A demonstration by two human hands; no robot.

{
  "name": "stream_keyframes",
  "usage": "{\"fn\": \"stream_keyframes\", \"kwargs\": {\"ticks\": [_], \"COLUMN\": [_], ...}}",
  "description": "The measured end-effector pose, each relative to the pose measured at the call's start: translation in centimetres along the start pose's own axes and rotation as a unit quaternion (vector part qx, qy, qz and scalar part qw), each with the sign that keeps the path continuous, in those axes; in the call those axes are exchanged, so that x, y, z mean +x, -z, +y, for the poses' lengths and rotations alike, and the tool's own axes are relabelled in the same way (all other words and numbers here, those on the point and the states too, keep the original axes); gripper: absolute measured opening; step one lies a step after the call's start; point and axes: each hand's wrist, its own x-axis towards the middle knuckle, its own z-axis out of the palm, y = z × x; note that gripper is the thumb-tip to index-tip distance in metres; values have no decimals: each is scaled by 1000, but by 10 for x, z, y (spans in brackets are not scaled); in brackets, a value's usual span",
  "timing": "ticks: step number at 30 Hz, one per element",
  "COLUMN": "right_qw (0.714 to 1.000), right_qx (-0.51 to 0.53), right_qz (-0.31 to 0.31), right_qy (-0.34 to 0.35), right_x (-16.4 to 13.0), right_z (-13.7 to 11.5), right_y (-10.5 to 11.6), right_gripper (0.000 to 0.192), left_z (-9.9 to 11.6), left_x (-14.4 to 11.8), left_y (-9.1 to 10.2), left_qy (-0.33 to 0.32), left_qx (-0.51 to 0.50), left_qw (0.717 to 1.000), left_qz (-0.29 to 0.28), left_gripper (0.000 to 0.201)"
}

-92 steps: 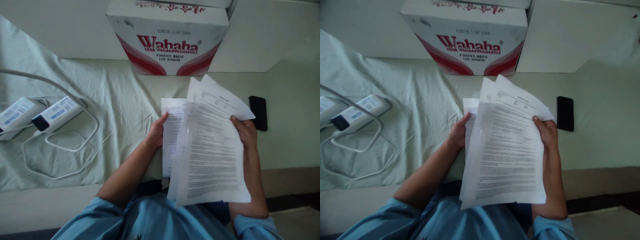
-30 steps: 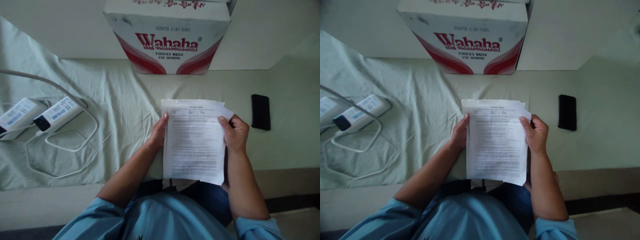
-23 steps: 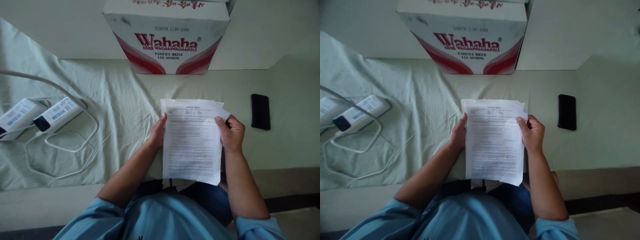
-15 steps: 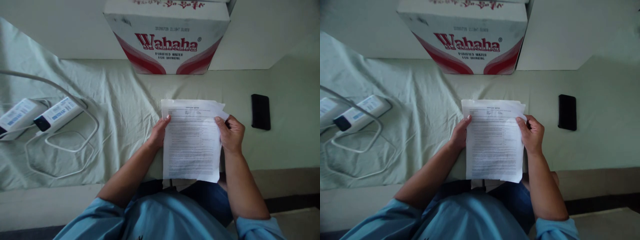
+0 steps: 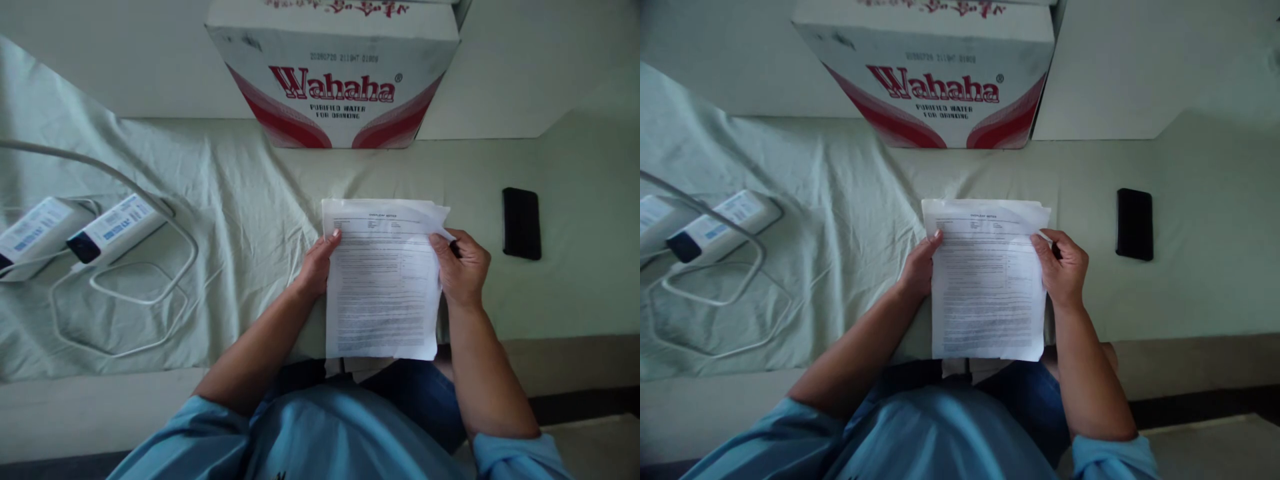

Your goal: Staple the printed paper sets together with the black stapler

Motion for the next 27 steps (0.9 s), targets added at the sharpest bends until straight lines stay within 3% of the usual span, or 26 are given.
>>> {"fn": "stream_keyframes", "kwargs": {"ticks": [13,17,20,27], "right_qw": [999,999,999,999], "right_qx": [31,31,11,13], "right_qz": [-8,24,48,40], "right_qy": [-4,-13,1,-12], "right_x": [1,5,11,19], "right_z": [-2,-1,2,17], "right_y": [-2,-3,-4,-8], "right_gripper": [31,40,43,35], "left_z": [0,0,0,0], "left_x": [1,1,1,1], "left_y": [1,2,3,4], "left_qy": [9,4,0,-7], "left_qx": [-5,3,19,39], "left_qw": [1000,1000,1000,999], "left_qz": [-4,-7,-7,-14], "left_gripper": [45,48,52,49]}}
